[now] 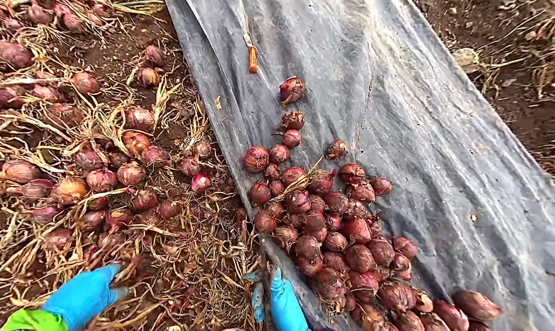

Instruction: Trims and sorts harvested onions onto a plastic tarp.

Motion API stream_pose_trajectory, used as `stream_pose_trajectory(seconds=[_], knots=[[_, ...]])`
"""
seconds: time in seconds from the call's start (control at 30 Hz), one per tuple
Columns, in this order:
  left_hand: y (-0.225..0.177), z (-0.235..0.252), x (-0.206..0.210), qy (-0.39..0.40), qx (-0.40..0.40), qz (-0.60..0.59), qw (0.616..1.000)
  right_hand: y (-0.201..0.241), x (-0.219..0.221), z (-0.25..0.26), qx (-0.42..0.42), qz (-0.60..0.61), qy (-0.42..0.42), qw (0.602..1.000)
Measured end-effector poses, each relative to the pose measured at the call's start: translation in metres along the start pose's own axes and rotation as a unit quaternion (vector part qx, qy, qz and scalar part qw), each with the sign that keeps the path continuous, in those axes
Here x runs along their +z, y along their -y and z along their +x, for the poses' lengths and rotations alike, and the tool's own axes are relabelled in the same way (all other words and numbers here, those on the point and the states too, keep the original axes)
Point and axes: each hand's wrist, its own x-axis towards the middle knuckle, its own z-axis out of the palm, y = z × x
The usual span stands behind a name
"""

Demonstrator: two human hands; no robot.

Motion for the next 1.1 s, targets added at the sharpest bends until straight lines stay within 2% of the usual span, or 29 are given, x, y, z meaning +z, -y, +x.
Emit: stream_pose_trajectory(seconds=[0.03,0.07,0.1,0.13,0.2,0.27,0.3,0.37,0.47,0.57,0.67,0.73,0.83,0.9,1.0,1.07,1.1], knots=[[0.017,-0.004,0.006,0.097,-0.036,0.108,0.989,-0.008,-0.002,0.001,0.005,0.002,-0.003,1.0],[0.022,-0.008,0.006,0.134,-0.053,0.15,0.978,-0.016,-0.003,0.002,0.011,0.002,-0.016,1.0],[0.01,-0.014,-0.003,0.125,-0.051,0.15,0.979,-0.023,-0.004,0.0,0.017,0.008,-0.029,0.999],[-0.02,-0.025,-0.02,0.08,-0.039,0.118,0.989,-0.029,-0.006,-0.004,0.022,0.018,-0.04,0.999],[-0.098,-0.03,-0.048,-0.07,0.001,0.038,0.997,-0.034,-0.007,-0.012,0.021,0.025,-0.06,0.998],[-0.175,0.0,-0.053,-0.159,0.044,-0.038,0.986,-0.031,-0.007,-0.021,0.004,0.014,-0.07,0.997],[-0.212,0.021,-0.048,-0.155,0.06,-0.042,0.985,-0.028,-0.008,-0.027,-0.007,0.007,-0.074,0.997],[-0.277,0.059,-0.028,-0.094,0.093,-0.005,0.991,-0.023,-0.012,-0.041,-0.026,0.003,-0.086,0.996],[-0.325,0.081,0.009,-0.068,0.113,-0.002,0.991,-0.016,-0.02,-0.069,-0.014,0.014,-0.122,0.992],[-0.314,0.089,0.021,-0.093,0.127,-0.041,0.987,-0.013,-0.026,-0.084,0.017,0.034,-0.16,0.986],[-0.273,0.066,0.014,-0.112,0.136,-0.173,0.969,-0.015,-0.03,-0.062,0.055,0.071,-0.135,0.987],[-0.242,0.027,0.009,-0.098,0.147,-0.261,0.949,-0.018,-0.018,-0.039,0.08,0.068,-0.065,0.992],[-0.218,-0.024,0.0,-0.012,0.187,-0.339,0.922,-0.011,0.012,-0.001,0.009,0.045,0.083,0.996],[-0.221,-0.046,-0.006,0.042,0.228,-0.313,0.921,0.011,0.031,0.011,-0.044,0.003,0.111,0.993],[-0.239,-0.06,-0.035,0.037,0.279,-0.179,0.943,0.037,0.036,0.012,-0.093,-0.01,0.058,0.994],[-0.264,-0.066,-0.05,-0.041,0.375,-0.071,0.924,0.045,0.019,0.008,-0.115,0.027,0.002,0.993],[-0.28,-0.064,-0.049,-0.114,0.451,-0.038,0.884,0.049,0.006,0.005,-0.138,0.048,-0.037,0.989]])
